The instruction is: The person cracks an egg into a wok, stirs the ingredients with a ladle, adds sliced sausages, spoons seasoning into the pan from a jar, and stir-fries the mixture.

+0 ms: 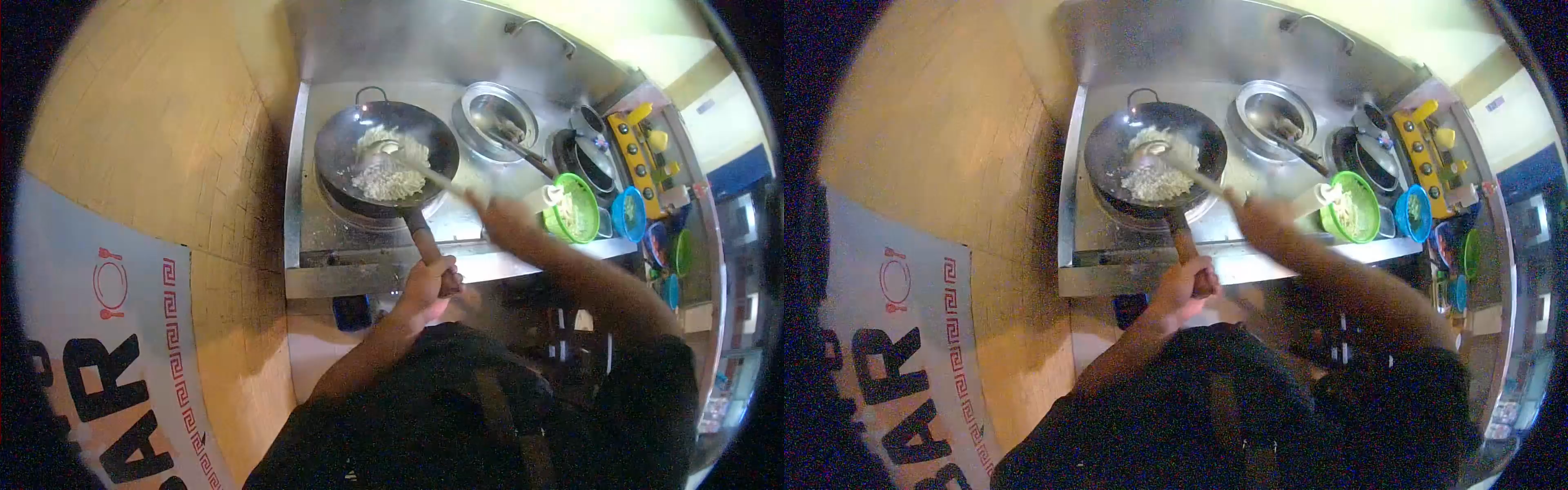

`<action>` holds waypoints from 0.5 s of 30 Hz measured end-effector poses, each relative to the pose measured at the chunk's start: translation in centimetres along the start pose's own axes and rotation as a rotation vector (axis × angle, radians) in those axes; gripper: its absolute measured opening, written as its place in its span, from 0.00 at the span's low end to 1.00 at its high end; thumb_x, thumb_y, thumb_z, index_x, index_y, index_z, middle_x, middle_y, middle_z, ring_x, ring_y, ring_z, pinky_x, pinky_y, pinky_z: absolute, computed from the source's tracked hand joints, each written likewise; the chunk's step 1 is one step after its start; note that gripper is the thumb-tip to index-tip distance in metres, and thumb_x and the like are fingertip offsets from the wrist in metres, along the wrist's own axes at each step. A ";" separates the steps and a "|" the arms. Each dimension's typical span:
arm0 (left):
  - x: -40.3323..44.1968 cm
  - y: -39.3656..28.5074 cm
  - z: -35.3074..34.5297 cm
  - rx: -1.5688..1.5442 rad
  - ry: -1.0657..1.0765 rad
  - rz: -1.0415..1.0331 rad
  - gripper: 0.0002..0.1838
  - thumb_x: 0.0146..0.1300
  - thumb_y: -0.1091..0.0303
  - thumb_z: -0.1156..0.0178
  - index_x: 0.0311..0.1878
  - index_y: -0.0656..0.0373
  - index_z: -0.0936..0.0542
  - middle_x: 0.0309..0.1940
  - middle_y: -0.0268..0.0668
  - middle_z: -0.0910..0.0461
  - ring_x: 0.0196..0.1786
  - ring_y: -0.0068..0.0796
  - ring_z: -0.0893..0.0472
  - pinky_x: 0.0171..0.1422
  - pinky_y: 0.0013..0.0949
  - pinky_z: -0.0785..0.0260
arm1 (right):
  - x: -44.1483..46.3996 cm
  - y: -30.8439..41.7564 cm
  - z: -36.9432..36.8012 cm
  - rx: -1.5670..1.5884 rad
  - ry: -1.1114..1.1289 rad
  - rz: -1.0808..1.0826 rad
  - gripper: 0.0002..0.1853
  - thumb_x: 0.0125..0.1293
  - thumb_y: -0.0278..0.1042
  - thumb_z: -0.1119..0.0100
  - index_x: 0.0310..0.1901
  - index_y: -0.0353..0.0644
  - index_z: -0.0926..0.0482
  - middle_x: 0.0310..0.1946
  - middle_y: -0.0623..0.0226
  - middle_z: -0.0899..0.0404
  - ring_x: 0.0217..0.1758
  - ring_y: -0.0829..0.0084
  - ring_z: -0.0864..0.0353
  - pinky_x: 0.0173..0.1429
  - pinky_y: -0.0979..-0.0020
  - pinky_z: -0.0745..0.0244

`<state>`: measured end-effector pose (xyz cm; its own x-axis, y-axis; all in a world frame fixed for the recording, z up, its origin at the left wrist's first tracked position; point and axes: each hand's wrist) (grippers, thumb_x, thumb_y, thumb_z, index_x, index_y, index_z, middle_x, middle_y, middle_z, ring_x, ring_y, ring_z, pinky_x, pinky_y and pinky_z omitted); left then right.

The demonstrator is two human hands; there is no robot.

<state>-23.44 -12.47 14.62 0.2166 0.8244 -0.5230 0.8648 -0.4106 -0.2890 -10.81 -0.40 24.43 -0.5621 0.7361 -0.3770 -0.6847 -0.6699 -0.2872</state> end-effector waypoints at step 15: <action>4.6 0.0 6.8 0.016 0.065 -0.029 0.07 0.58 0.68 0.40 0.31 0.55 0.29 0.21 0.30 0.30 0.23 0.26 0.27 0.28 0.36 0.31 | 3.8 -4.0 -2.1 0.567 -0.085 -0.264 0.29 0.62 0.32 0.51 0.67 0.49 0.40 0.37 0.43 0.21 0.40 0.46 0.20 0.46 0.52 0.26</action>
<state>-25.51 -11.33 6.70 0.2207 0.8597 -0.4607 0.8641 -0.3914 -0.3164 -9.30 4.87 22.30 -0.3600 0.8903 -0.2789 -0.9316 -0.3268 0.1592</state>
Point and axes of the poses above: each hand's wrist, its own x-axis towards the middle knuckle, its own z-axis out of the back of the hand, y = z × x
